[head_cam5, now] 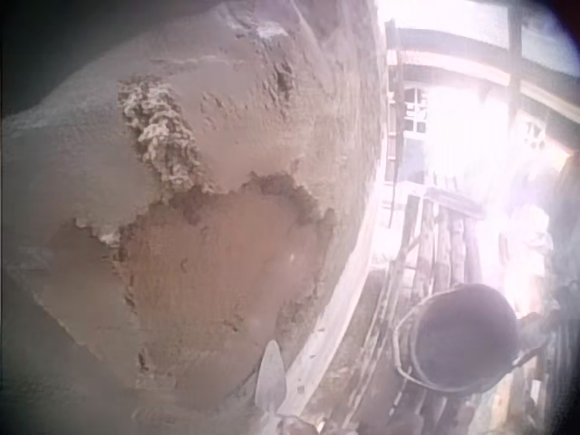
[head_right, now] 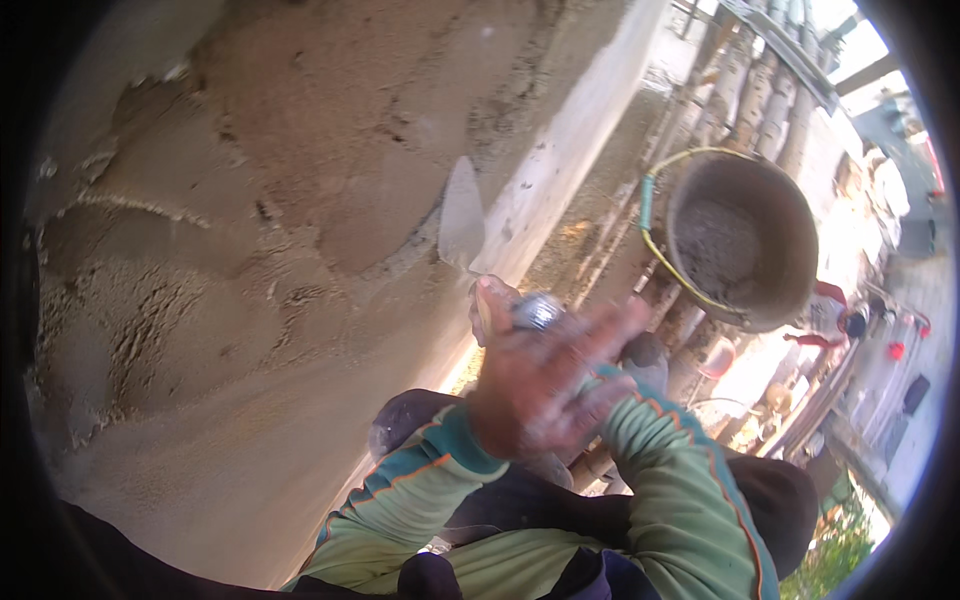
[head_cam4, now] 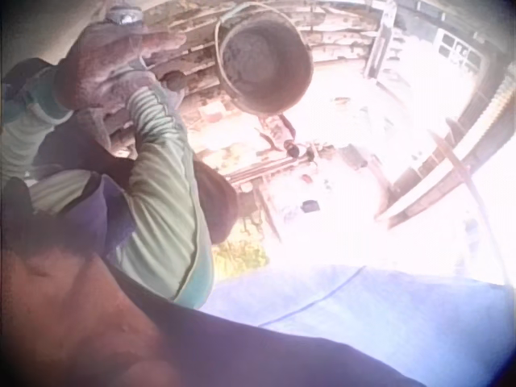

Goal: The person scoops wet cement from a bucket and applies it to a vertical wall using a trowel. They repeatedly smooth the surface with a flat tool while standing on scaffolding.

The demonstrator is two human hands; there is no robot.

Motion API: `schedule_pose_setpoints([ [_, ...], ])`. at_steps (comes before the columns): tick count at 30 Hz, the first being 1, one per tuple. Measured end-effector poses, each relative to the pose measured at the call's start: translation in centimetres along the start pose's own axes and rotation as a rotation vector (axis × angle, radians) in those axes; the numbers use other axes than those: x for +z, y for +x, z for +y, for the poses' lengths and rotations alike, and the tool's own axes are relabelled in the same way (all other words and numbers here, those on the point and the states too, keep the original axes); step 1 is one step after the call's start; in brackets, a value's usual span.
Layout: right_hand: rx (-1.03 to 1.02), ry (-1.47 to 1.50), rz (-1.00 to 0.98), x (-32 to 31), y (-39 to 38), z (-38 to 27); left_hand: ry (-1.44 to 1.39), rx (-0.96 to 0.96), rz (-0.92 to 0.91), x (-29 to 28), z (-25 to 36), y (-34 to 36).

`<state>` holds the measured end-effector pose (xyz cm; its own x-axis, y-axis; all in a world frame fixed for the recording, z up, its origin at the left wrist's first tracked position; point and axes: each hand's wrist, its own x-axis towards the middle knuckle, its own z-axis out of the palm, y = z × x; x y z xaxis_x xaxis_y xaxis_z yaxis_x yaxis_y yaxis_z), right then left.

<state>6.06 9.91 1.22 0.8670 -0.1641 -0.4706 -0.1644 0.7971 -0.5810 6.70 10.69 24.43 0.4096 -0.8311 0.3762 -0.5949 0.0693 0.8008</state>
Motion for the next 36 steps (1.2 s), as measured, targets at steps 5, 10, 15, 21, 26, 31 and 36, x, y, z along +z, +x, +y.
schedule_pose_setpoints([
  [5, -0.304, -0.566, 0.147, -5.7, -1.1, -12.4, -0.515, -0.221, 0.434, 0.7, -2.9, 0.5],
  [10, -0.272, -0.954, 0.283, -8.7, -10.5, -32.3, -0.482, -0.567, 0.317, 4.6, -6.3, 1.9],
  [15, -0.077, -2.392, 0.540, -10.3, -19.5, -37.7, -0.541, -0.904, -0.091, 10.7, -11.9, -0.9],
  [21, 0.253, -2.420, 0.818, -25.3, -17.2, -32.6, -1.037, -1.149, -0.359, 17.1, -8.8, 1.1],
  [26, 0.345, -2.359, 0.446, -20.8, -17.1, -31.2, -1.282, -1.270, -0.340, 22.0, -11.2, -0.6],
  [31, -0.036, -2.425, 0.672, -24.9, -16.7, -31.9, -1.530, -1.319, -0.239, 23.6, -11.0, 0.9],
  [36, 0.072, -2.397, 0.218, -23.1, -16.5, -28.9, -1.502, -1.256, -0.098, 25.0, -14.0, -0.3],
])
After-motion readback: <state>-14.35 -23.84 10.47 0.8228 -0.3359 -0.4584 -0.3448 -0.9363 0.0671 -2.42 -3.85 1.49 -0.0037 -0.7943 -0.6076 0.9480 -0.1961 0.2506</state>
